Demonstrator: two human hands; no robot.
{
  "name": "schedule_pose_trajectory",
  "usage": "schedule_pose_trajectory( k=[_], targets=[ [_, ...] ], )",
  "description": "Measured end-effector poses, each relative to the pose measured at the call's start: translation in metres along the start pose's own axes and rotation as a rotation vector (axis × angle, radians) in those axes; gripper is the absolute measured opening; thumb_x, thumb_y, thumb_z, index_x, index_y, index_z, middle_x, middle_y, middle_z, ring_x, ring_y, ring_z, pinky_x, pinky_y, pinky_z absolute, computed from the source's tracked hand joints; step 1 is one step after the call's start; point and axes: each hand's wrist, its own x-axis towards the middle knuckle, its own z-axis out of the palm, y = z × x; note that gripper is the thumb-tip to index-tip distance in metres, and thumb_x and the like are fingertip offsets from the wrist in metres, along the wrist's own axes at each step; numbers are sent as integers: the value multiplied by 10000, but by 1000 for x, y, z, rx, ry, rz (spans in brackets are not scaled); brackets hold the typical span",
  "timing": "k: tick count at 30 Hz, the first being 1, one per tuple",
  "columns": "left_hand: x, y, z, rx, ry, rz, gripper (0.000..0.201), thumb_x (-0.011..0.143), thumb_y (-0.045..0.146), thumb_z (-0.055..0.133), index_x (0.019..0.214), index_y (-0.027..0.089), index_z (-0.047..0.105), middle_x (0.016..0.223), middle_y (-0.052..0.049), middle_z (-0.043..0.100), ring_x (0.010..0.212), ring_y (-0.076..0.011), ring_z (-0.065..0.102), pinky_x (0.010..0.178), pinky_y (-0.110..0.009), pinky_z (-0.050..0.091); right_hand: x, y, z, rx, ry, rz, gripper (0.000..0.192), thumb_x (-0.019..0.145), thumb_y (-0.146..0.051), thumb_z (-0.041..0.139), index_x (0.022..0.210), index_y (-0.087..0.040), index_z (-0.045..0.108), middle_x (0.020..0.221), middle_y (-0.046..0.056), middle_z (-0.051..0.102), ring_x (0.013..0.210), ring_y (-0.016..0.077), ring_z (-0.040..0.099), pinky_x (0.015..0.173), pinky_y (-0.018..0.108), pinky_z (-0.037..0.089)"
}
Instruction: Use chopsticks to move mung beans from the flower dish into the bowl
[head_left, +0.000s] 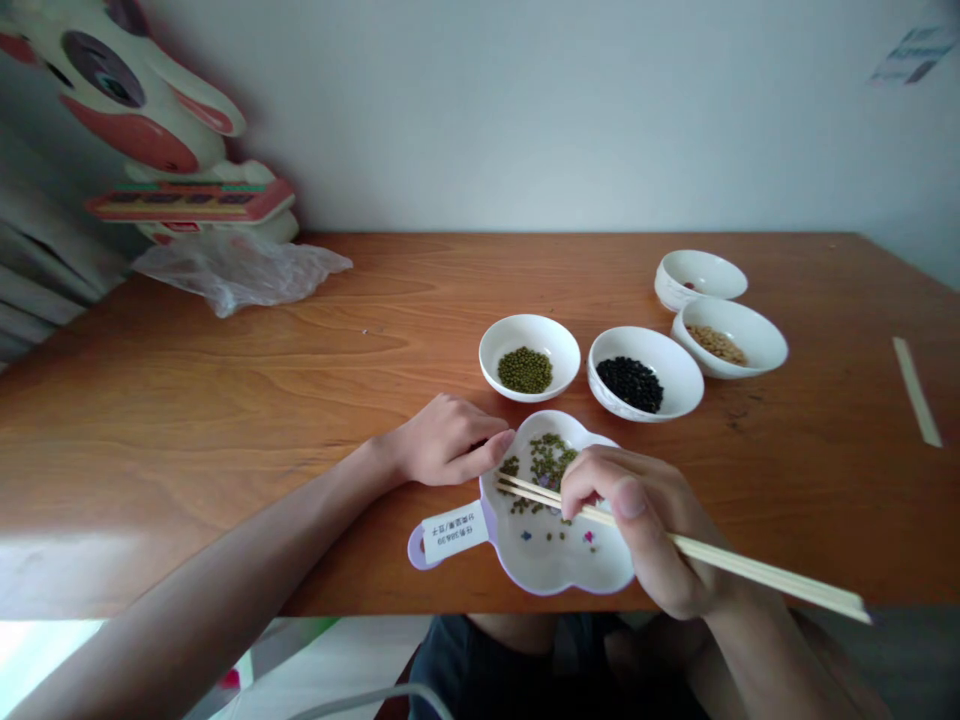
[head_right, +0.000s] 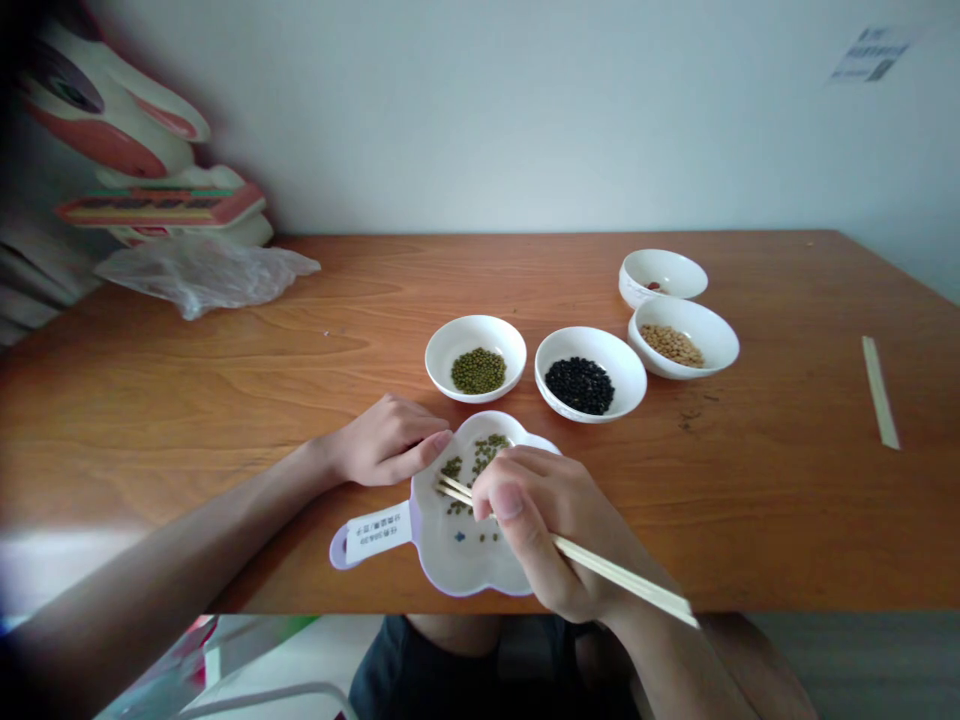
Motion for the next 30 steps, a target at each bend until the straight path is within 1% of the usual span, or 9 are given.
schedule_pose_trajectory(
  k=[2, 5, 8, 12, 24, 30],
  targets=[
    [0, 0, 0, -1, -5, 0, 376, 1063, 320, 325, 753, 182, 487, 676, -14, 584, 596, -123, 520, 594, -269, 363, 0, 0, -3, -4, 8, 17, 497, 1051, -516, 289, 845, -217, 629, 809, 22, 628, 761, 159, 579, 728, 321, 410],
    [1, 1, -1, 4, -10, -2, 369, 1062, 320, 324, 754, 184, 476, 670, -9, 579, 595, -125, 516, 593, -265, 360, -6, 7, -12, 13, 47, 42, 604, 1031, -601, 195, 825, -232, 627, 786, 29, 619, 728, 182, 567, 679, 338, 398],
    [1, 1, -2, 13, -4, 0, 373, 1062, 319, 321, 751, 183, 478, 665, -9, 581, 590, -123, 517, 587, -264, 356, -16, 16, -20, 37, 81, 93, 685, 993, -678, 136, 822, -248, 641, 785, 37, 621, 727, 207, 565, 684, 357, 397],
    [1, 1, -1, 21, 0, 0, 378, 1061, 321, 324, 747, 182, 484, 659, -7, 578, 587, -120, 520, 580, -266, 354, -22, 21, -22, 60, 72, 138, 733, 947, -755, 130, 814, -248, 643, 779, 45, 618, 728, 220, 557, 687, 363, 394],
    [0, 1, -2, -1, 27, 12, 393, 1058, 324, 333, 735, 179, 505, 645, -10, 583, 574, -118, 520, 578, -263, 360, -20, 17, -16, 63, 56, 44, 672, 970, -714, 185, 809, -237, 631, 772, 52, 612, 713, 219, 562, 680, 374, 388],
    [0, 1, -1, 12, 6, -2, 397, 1062, 335, 317, 742, 181, 494, 652, -11, 588, 579, -121, 519, 584, -262, 353, -17, 15, -15, 41, 33, 19, 661, 977, -700, 189, 784, -227, 608, 749, 42, 598, 697, 202, 553, 660, 358, 381]
  ],
)
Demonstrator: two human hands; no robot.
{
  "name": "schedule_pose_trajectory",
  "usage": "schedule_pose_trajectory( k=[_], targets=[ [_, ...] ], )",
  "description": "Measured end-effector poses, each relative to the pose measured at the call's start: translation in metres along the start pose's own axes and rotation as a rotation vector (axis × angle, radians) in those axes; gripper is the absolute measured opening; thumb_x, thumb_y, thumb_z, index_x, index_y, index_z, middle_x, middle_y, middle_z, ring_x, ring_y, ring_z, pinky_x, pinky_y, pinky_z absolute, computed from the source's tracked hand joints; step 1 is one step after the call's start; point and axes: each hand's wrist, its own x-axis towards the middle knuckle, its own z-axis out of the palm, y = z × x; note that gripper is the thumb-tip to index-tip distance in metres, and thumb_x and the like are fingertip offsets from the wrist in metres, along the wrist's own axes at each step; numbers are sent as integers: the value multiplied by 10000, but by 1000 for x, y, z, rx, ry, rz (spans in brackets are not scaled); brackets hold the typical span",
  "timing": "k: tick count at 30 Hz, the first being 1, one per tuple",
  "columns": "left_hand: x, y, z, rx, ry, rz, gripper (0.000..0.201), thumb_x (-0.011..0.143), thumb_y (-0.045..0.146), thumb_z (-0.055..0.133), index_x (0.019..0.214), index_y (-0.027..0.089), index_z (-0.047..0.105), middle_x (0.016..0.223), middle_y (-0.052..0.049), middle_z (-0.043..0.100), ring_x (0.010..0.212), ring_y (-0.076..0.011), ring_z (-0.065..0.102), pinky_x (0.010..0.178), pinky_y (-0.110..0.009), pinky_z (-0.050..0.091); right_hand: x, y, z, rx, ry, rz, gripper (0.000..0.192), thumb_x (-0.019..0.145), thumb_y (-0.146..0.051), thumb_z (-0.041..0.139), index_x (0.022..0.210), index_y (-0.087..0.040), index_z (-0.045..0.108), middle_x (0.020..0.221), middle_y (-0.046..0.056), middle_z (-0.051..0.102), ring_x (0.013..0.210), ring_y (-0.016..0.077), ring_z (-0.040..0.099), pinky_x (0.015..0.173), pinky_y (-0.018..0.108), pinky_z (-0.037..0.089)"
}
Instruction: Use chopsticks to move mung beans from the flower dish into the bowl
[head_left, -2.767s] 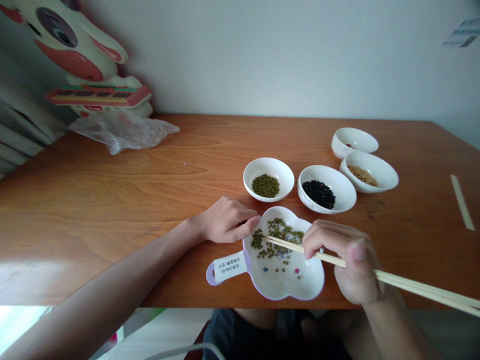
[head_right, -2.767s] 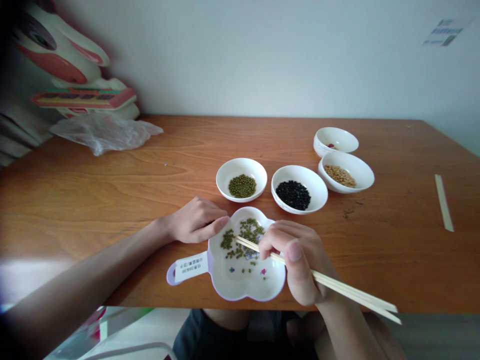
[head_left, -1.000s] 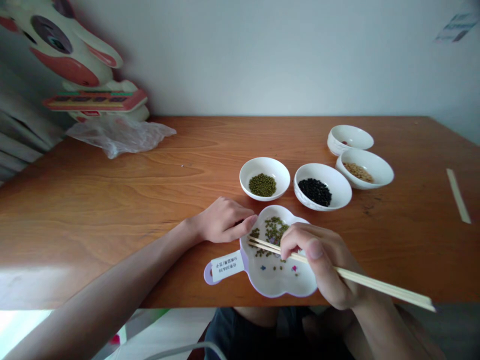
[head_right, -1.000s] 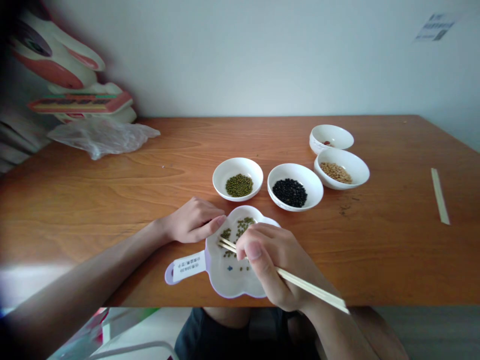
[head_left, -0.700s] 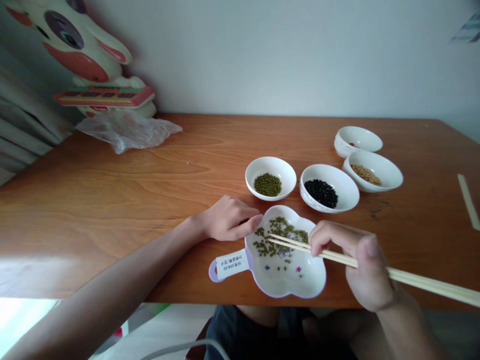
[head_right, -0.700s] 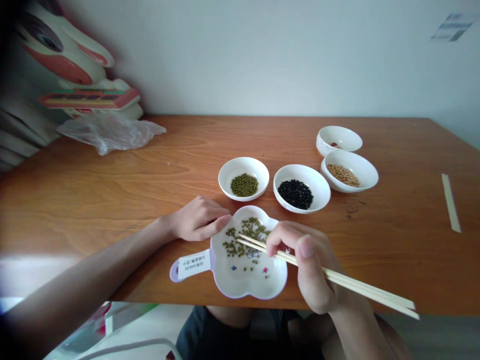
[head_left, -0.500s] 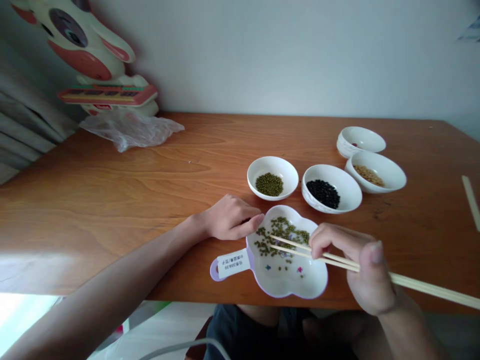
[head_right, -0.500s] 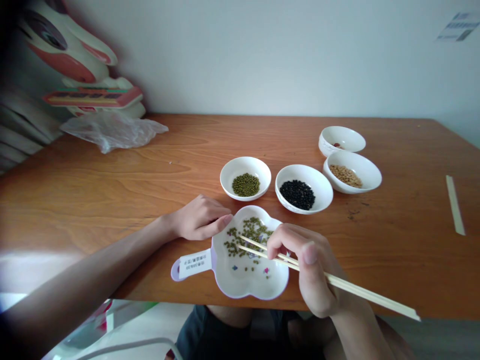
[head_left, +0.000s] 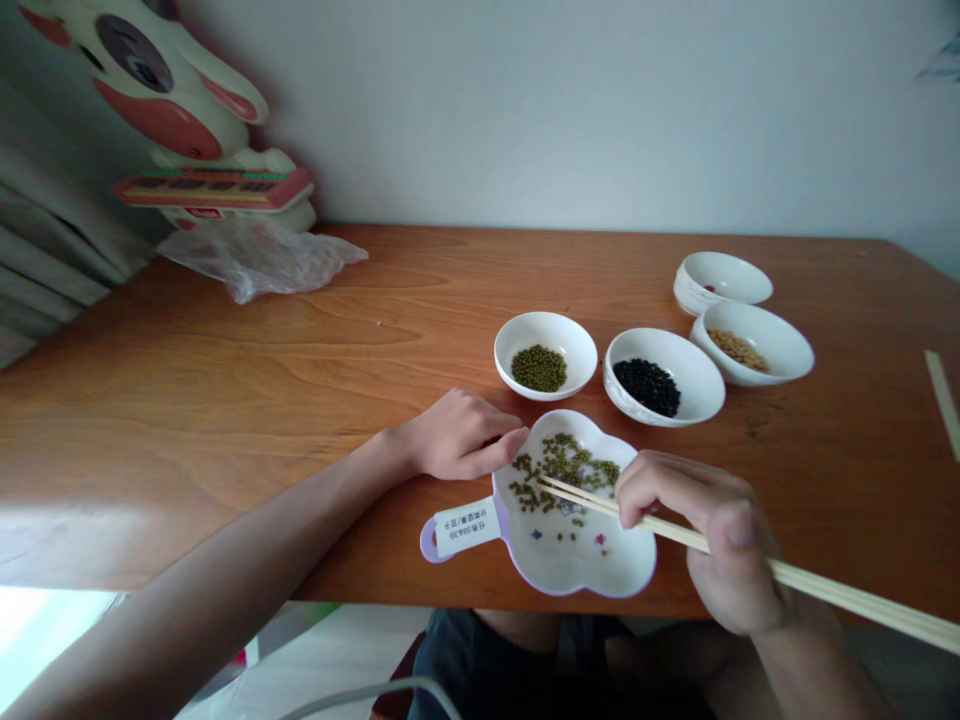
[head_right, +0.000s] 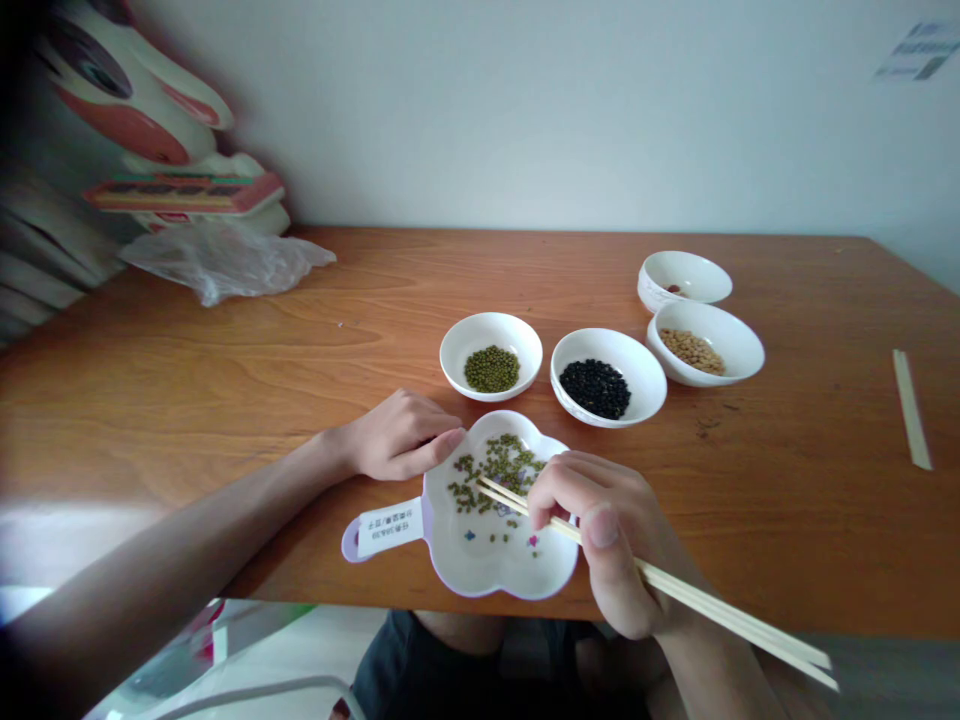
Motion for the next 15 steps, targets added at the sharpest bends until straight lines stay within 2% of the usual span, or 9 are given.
schedule_pose_trajectory(
  k=[5, 9, 15],
  targets=[
    [0, -1, 0, -5, -3, -3, 380, 1059, 333, 323, 745, 185, 477, 656, -4, 576, 585, -121, 511, 584, -264, 342, 0, 2, 1, 2, 12, 2, 644, 1006, -647, 198, 778, -225, 628, 749, 43, 606, 696, 197, 559, 669, 362, 382],
    [0, -1, 0, -5, -6, -6, 364, 1056, 325, 339, 750, 184, 478, 668, -3, 580, 596, -120, 516, 585, -268, 347, 1, -1, -1, 38, 55, -14, 696, 984, -697, 185, 751, -235, 650, 726, 47, 620, 677, 205, 569, 654, 371, 394],
    [1, 0, 0, -9, 10, 8, 382, 1059, 313, 331, 741, 181, 496, 654, -10, 579, 581, -121, 516, 576, -269, 357, 23, -8, -14, 118, 307, -99, 784, 947, -757, 164, 712, -282, 741, 637, 58, 642, 647, 240, 584, 633, 403, 423]
  ],
)
